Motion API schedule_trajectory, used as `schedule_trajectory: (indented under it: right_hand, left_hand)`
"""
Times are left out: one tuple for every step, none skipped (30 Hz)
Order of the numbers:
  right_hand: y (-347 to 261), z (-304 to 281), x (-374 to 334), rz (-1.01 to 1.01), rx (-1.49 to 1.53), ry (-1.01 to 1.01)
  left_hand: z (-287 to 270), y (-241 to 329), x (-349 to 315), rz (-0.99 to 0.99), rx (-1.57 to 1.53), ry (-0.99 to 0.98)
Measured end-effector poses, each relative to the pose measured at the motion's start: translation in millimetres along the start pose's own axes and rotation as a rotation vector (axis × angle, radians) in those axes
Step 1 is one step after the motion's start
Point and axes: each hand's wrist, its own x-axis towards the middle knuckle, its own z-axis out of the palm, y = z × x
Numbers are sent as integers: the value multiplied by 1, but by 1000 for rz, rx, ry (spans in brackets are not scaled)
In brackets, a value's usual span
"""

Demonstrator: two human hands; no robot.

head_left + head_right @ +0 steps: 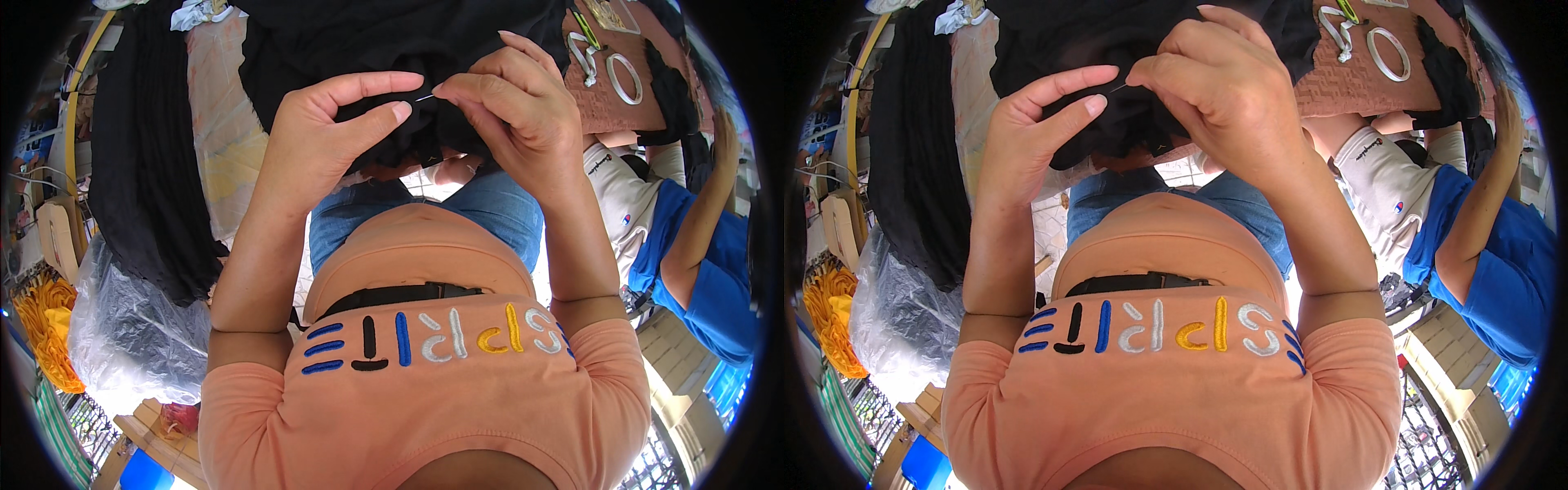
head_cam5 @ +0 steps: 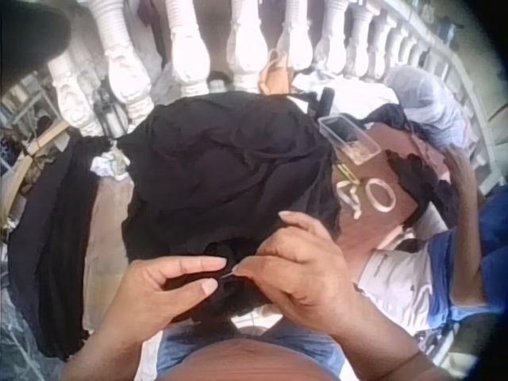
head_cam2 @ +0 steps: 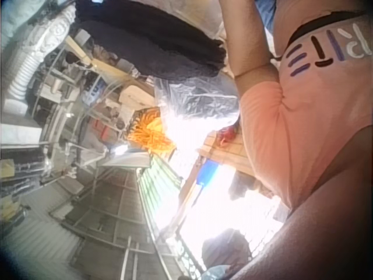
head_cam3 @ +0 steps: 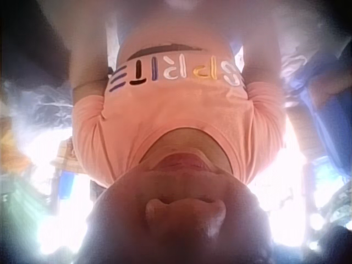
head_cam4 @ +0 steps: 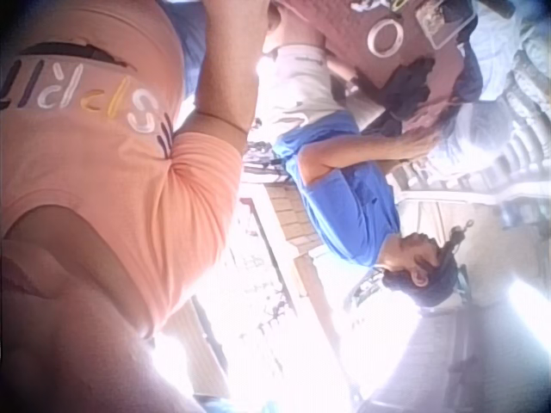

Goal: The person attaches white tags to black garments using a plastic tagging fastener and a tagging tool.

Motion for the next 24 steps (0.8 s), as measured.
schedule_trajectory:
  right_hand:
    - [0, 0, 0, 0, 1, -1]
    - [0, 0, 0, 0, 2, -2]
    - [-1, 0, 0, 0, 2, -3]
    - [0, 1, 0, 8, 12, -1]
    - [0, 2, 0, 15, 23, 1]
    - [0, 3, -1, 22, 34, 3]
    - [0, 3, -1, 23, 39, 0]
    - [1, 3, -1, 25, 44, -1]
    - [0, 3, -1, 27, 50, -4]
    - [0, 3, -1, 24, 45, -8]
    - [0, 2, -1, 22, 40, -11]
    - [0, 2, -1, 20, 35, -15]
    - [0, 2, -1, 23, 31, -19]
    - [0, 2, -1, 25, 27, -23]
    - [0, 1, -1, 28, 22, -27]
    - [0, 1, 0, 22, 16, -26]
    - [0, 0, 0, 16, 10, -26]
    - [0, 0, 0, 10, 5, -26]
    - [0, 0, 0, 12, 2, -30]
    - [0, -1, 0, 14, -1, -34]
    - [0, -1, 0, 17, -5, -38]
    - [0, -1, 0, 22, 9, -38]
    - [0, -1, -1, 28, 23, -37]
    - [1, 0, -1, 33, 37, -37]
  left_hand:
    - [0, 0, 0, 0, 5, 1]
    - [0, 0, 0, -4, 1, 2]
    - [0, 0, 0, -8, -3, 2]
    - [0, 0, 0, -11, -7, 2]
    - [0, 0, 0, -2, 0, -1]
    - [0, 0, 0, 6, 6, -2]
    - [0, -1, 0, 15, 13, -4]
    - [0, -1, 0, 15, 9, -4]
    - [0, -1, 0, 15, 5, -4]
    - [0, -1, -1, 15, 2, -3]
    - [0, -1, -1, 10, 0, -2]
    - [0, -1, -1, 6, -1, -1]
    - [0, -1, -1, 1, -2, 0]
    - [0, -1, -1, 2, 0, 2]
    - [0, -1, 0, 2, 2, 3]
    - [0, -1, 0, 3, 4, 4]
    - [0, -1, 0, -3, 3, 3]
    - [0, 0, 0, -10, 3, 3]
    - [0, 0, 0, -16, 2, 3]
    - [0, -1, 0, -15, 4, 5]
    - [0, -1, 0, -13, 5, 5]
    - [0, -1, 0, -12, 7, 6]
    - [1, -1, 0, -16, -6, 7]
    - [1, 0, 0, -20, -18, 7]
